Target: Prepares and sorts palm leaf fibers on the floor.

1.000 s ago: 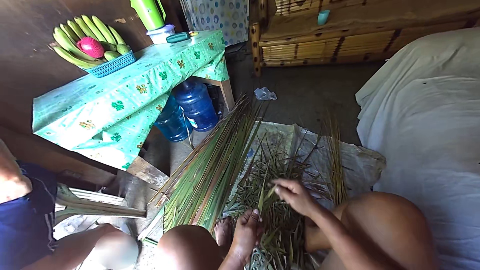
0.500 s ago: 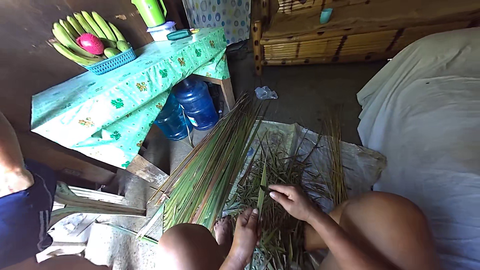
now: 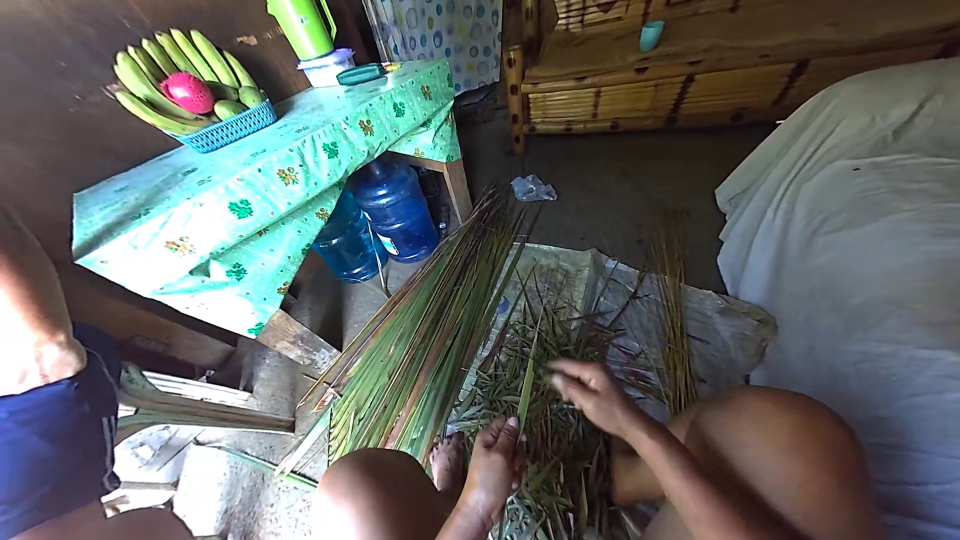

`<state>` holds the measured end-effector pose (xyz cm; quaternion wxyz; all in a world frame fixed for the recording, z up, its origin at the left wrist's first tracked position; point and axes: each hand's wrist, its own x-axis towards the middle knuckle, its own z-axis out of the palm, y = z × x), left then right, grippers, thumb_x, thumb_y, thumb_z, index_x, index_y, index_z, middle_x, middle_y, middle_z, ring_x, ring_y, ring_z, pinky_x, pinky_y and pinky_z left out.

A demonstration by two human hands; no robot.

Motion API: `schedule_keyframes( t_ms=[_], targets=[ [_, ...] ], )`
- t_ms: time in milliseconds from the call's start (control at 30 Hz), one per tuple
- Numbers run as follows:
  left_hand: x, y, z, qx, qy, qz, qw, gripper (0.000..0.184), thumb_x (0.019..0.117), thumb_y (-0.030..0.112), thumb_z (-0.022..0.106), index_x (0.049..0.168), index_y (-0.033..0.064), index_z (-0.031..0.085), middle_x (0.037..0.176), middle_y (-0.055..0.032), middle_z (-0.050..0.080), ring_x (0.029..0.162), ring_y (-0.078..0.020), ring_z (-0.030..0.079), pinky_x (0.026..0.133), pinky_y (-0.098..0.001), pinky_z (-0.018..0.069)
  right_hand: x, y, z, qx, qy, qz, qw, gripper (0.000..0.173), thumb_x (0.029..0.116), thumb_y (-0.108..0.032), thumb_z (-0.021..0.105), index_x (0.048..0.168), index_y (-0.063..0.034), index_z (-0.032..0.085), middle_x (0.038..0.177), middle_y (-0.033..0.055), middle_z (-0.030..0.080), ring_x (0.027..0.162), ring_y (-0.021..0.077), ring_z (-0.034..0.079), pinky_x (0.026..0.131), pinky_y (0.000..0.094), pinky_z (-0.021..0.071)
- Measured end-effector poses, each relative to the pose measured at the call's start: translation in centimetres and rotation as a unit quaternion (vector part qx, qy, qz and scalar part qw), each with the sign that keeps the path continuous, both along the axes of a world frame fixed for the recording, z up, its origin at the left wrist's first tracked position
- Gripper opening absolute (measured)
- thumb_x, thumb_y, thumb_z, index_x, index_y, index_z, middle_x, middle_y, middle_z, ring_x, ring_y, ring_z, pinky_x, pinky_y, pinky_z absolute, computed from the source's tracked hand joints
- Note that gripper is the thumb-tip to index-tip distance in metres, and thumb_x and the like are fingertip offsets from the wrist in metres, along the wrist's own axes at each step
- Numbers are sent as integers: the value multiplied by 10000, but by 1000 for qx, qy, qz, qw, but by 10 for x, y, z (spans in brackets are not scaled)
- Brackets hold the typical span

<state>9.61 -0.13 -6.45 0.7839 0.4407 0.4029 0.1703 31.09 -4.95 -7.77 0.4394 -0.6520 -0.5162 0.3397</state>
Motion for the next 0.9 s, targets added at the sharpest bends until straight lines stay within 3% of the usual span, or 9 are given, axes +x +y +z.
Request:
schedule_keyframes(
  t_ms=[100,167,267,367,433,533,633,733,900],
  targets=[
    [4,6,2,4,14,8,1000,317,1131,171,325,919,54,530,527,56,406,395,-16,365,389,-158,332,-28,-12,-1,22,-40,81,996,336,1031,-210,520,1187,-2,732,1016,129,746,893,150,694,858,335,553],
    [4,4,3,0,10,10,1000,322,1130,166,322,908,58,529,524,58,404,393,-12,360,386,-156,326,-31,-10,-5,48,-84,74,993,338,1030,-217,525,1174,0,741,1073,142,752,997,189,716,935,362,553],
    [2,-3,3,-6,-5,-6,1000,320,1125,154,318,902,66,530,523,62,397,392,-6,355,387,-151,324,-18,0,-11,47,-110,20,993,347,1032,-234,514,1129,7,744,1030,155,742,962,233,708,896,424,551],
    [-1,-8,1,-15,-15,-25,999,325,1121,152,314,894,77,535,521,70,395,389,2,352,383,-147,322,4,12,-15,12,-62,-40,997,371,1045,-203,502,1255,35,694,1080,169,737,952,200,701,912,389,550],
    [-3,-9,1,-21,-16,-32,999,320,1118,149,316,894,81,533,524,74,394,386,3,348,381,-145,323,18,19,-18,18,-29,-94,995,347,1057,-177,490,1247,43,681,903,108,691,732,109,607,721,292,524],
    [-4,-6,0,-27,-9,-21,999,317,1124,155,315,906,73,530,529,70,396,390,3,348,383,-145,322,21,17,-12,11,-4,-81,997,346,1057,-178,477,1249,24,682,826,40,649,651,43,544,637,224,482],
    [2,3,0,-10,5,-1,1000,311,1129,165,322,921,58,527,532,62,396,398,-8,350,390,-154,323,-8,0,-2,-5,4,21,1000,359,1040,-198,484,1233,20,694,869,83,686,692,99,590,681,291,517],
    [6,11,1,25,16,21,999,313,1126,152,323,936,49,549,539,58,411,401,-17,360,393,-165,332,-39,-15,-1,32,-26,109,993,326,1029,-202,515,1143,10,736,962,127,740,838,148,684,807,338,557],
    [4,12,4,43,20,22,999,330,1126,149,302,971,33,569,561,31,497,421,-25,450,415,-163,406,-42,-12,-8,85,-77,99,988,323,1026,-207,517,1107,2,750,972,133,752,891,158,712,842,323,564]
  ],
)
